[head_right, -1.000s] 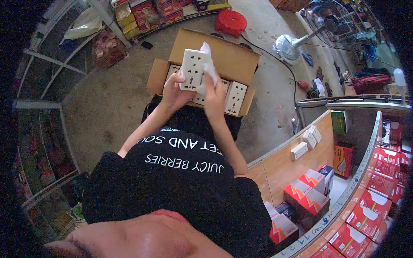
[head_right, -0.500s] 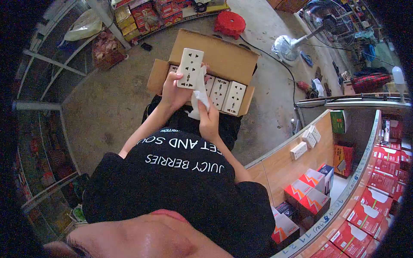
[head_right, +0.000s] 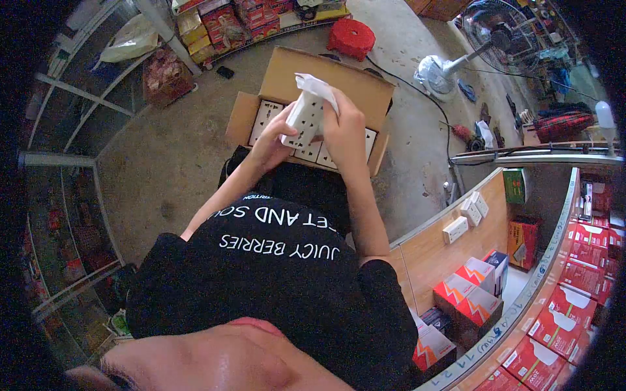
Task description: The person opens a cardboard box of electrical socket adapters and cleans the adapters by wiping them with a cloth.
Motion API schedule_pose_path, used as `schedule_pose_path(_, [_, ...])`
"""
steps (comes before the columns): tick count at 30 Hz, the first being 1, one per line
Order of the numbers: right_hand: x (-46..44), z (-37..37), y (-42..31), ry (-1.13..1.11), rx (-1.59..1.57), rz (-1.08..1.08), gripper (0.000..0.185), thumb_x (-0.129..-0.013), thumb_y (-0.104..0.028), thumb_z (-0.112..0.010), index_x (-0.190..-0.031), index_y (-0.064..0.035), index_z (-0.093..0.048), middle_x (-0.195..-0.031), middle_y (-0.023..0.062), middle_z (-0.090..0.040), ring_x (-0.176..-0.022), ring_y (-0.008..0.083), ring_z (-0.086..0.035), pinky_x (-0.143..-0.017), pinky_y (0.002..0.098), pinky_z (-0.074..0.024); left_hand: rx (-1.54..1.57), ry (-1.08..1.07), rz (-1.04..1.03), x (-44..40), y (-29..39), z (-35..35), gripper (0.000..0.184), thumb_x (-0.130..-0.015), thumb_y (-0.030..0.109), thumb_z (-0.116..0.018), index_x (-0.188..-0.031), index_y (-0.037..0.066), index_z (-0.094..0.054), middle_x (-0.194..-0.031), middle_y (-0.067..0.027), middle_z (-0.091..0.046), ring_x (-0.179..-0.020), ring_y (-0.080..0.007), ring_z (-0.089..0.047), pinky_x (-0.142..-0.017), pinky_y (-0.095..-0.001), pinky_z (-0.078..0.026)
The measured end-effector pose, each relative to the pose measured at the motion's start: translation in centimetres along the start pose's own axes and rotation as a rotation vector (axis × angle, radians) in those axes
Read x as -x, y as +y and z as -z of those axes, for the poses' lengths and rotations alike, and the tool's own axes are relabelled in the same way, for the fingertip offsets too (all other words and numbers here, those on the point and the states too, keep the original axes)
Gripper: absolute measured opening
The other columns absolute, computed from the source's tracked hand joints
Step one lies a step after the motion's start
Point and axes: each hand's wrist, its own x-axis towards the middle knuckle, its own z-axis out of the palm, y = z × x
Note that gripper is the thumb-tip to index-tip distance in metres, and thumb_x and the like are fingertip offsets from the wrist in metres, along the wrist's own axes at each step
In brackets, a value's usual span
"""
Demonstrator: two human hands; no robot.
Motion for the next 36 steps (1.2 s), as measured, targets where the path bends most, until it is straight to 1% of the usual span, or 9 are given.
schedule_pose_path(4, [0.0,-0.8,-0.6,-0.012,0.226,0.201,0.033,-0.08,-0.005,-0.055,-0.112,0.0022,-0.056,-0.107,0.0218,-0.06,-0.103,0.0372,-0.057,-0.093,0.0392,-0.0429,-0.118,0.099,0.096,0.5,0.2,-0.2,0.061,-0.076,0.007,-0.048,-0.135,0.007,-0.036,-0.125,-0.009,-0.047,-0.117,-0.0215,-0.046,-0.099,-0.0391,-0.04])
schedule_pose_path(6, [0.2,-2.0,-0.2,-0.02,0.363,0.53,0.038,-0.073,-0.003,-0.058,-0.111,-0.0005,-0.056,-0.11,0.02,-0.058,-0.11,0.0372,-0.052,-0.098,0.0436,-0.0398,-0.2,0.174,0.15,0.6,-0.2,-0.1,0.057,-0.079,0.008,-0.049,-0.135,0.008,-0.037,-0.127,-0.0074,-0.046,-0.119,-0.0199,-0.046,-0.099,-0.038,-0.04])
schedule_pose_path(12, [2.2,-3.5,0.1,-0.076,0.39,0.541,0.043,-0.07,0.003,-0.055,-0.112,-0.0035,-0.057,-0.114,0.018,-0.057,-0.117,0.0337,-0.049,-0.104,0.0459,-0.0338,0.024,0.154,0.028,0.6,-2.0,2.3,0.043,-0.096,0.029,-0.044,-0.134,0.009,-0.039,-0.13,-0.0077,-0.048,-0.123,-0.0209,-0.044,-0.102,-0.0401,-0.037])
schedule_pose_path(14, [3.1,-3.5,0.2,-0.083,0.355,0.559,0.043,-0.07,0.003,-0.055,-0.112,-0.0034,-0.057,-0.114,0.0173,-0.057,-0.119,0.0335,-0.049,-0.105,0.0463,-0.0325,0.288,-0.053,-0.071,0.7,-1.7,3.1,0.046,-0.097,0.036,-0.037,-0.134,0.008,-0.04,-0.13,-0.0099,-0.049,-0.122,-0.0234,-0.047,-0.103,-0.0419,-0.037])
schedule_pose_path(20, [5.2,-3.4,1.8,-0.042,0.329,0.577,0.044,-0.07,0.002,-0.058,-0.114,-0.0025,-0.056,-0.116,0.0149,-0.057,-0.122,0.0317,-0.047,-0.106,0.0481,-0.0329,0.129,0.095,0.0,0.5,0.0,1.0,0.075,-0.09,0.058,-0.036,-0.135,-0.002,-0.037,-0.126,-0.0169,-0.051,-0.112,-0.0268,-0.055,-0.098,-0.0386,-0.042])
schedule_pose_path(23, [6.0,-3.4,1.8,-0.089,0.348,0.614,0.045,-0.069,0.0,-0.059,-0.113,-0.0018,-0.056,-0.115,0.0143,-0.057,-0.122,0.0313,-0.047,-0.105,0.0492,-0.0335,0.356,-0.119,0.035,0.2,0.0,0.7,0.088,-0.087,0.069,-0.032,-0.139,-0.002,-0.03,-0.129,-0.0183,-0.048,-0.112,-0.0277,-0.054,-0.097,-0.0383,-0.043])
schedule_pose_path(32, [8.3,-3.2,3.1,-0.242,0.437,0.765,0.041,-0.07,-0.01,-0.063,-0.111,-0.0046,-0.059,-0.118,0.0087,-0.06,-0.119,0.0232,-0.053,-0.104,0.0434,-0.0358,0.293,-0.067,0.027,-0.5,-0.6,1.2,0.084,-0.086,0.069,-0.037,-0.139,0.004,-0.029,-0.132,-0.0223,-0.043,-0.118,-0.0336,-0.048,-0.097,-0.0467,-0.04])
schedule_pose_path(33, [8.2,-3.2,3.7,-0.243,0.496,0.837,0.036,-0.079,-0.018,-0.06,-0.112,-0.004,-0.061,-0.118,0.0091,-0.06,-0.114,0.0233,-0.057,-0.101,0.0439,-0.0382,0.299,-0.092,0.026,-0.5,-0.5,1.1,0.079,-0.088,0.064,-0.037,-0.138,0.004,-0.029,-0.131,-0.0197,-0.044,-0.117,-0.0321,-0.048,-0.096,-0.0467,-0.042])
schedule_pose_path(36, [8.5,-2.8,4.5,-0.29,0.475,0.809,0.036,-0.078,-0.012,-0.059,-0.112,-0.0034,-0.06,-0.119,0.0091,-0.06,-0.109,0.0213,-0.059,-0.101,0.0428,-0.0388,0.372,-0.291,0.07,-0.9,-0.4,2.9,0.07,-0.092,0.057,-0.036,-0.14,0.007,-0.027,-0.132,-0.0166,-0.043,-0.117,-0.0314,-0.048,-0.095,-0.0487,-0.044])
